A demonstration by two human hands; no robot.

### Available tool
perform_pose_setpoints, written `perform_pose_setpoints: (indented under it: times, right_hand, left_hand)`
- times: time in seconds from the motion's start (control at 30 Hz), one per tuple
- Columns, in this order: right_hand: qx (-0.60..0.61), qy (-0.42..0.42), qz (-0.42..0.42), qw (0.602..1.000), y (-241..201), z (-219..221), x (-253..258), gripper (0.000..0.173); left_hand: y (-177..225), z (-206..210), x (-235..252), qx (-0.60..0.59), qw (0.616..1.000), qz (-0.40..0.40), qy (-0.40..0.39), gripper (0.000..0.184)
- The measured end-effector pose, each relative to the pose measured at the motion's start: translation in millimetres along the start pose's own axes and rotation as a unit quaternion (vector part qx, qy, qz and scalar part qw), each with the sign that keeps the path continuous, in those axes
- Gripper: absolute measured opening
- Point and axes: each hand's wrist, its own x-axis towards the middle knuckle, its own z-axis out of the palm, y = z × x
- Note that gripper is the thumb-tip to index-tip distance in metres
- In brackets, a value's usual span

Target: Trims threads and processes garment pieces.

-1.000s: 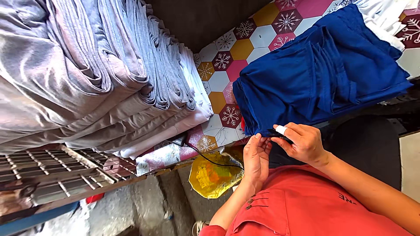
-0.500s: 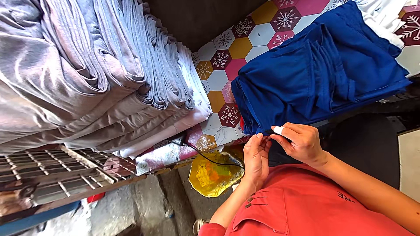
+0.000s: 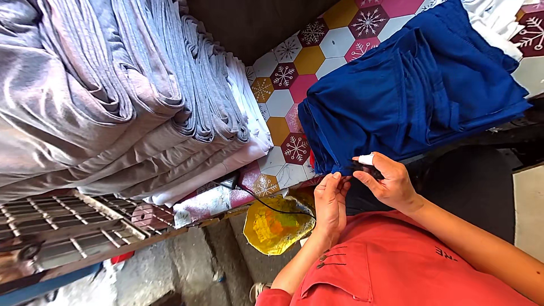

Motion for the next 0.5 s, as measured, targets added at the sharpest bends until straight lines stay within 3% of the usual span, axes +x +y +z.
perform_pose_setpoints:
  times: [0.07, 0.13, 0.2, 0.3, 0.33, 0.4, 0.47, 0.5]
  right_hand:
    - [0.012, -0.024, 0.002, 1.0, 0.9, 0.1, -0.2, 0.038]
    - [0.006, -0.044, -0.008, 0.999, 0.3, -7.4, 8.0, 0.019]
    - [-0.035, -0.049, -0.011, 0.998, -2.4, -32.7, 32.2, 0.013]
    - [-0.16, 0.018, 0.015, 0.987, 7.8, -90.0, 91.9, 0.025]
    - [-0.204, 0.039, 0.044, 0.977, 18.9, -106.2, 111.7, 0.031]
    - [-0.259, 0.026, 0.149, 0.954, 49.3, -124.4, 140.2, 0.035]
    - [-0.242, -0.033, 0.25, 0.937, 72.3, -127.8, 151.3, 0.035]
    - [-0.232, -0.031, 0.265, 0.935, 75.7, -126.6, 149.0, 0.037]
  left_hand:
    - [-0.9, -0.5, 0.2, 0.012, 1.0, 0.006, -0.015, 0.027]
    - [-0.4, -1.9, 0.8, 0.046, 0.998, 0.014, -0.041, 0.027]
    - [4.3, -7.1, 3.3, 0.108, 0.99, 0.032, -0.09, 0.024]
    - [8.1, -22.4, 16.2, 0.233, 0.949, 0.168, -0.13, 0.017]
    - [6.6, -29.1, 25.4, 0.298, 0.915, 0.242, -0.121, 0.013]
    - [2.5, -45.7, 50.9, 0.471, 0.792, 0.372, -0.113, 0.007]
    - [5.9, -53.9, 70.4, 0.631, 0.662, 0.375, -0.151, 0.027]
    - [6.6, -55.0, 76.6, 0.668, 0.628, 0.364, -0.164, 0.029]
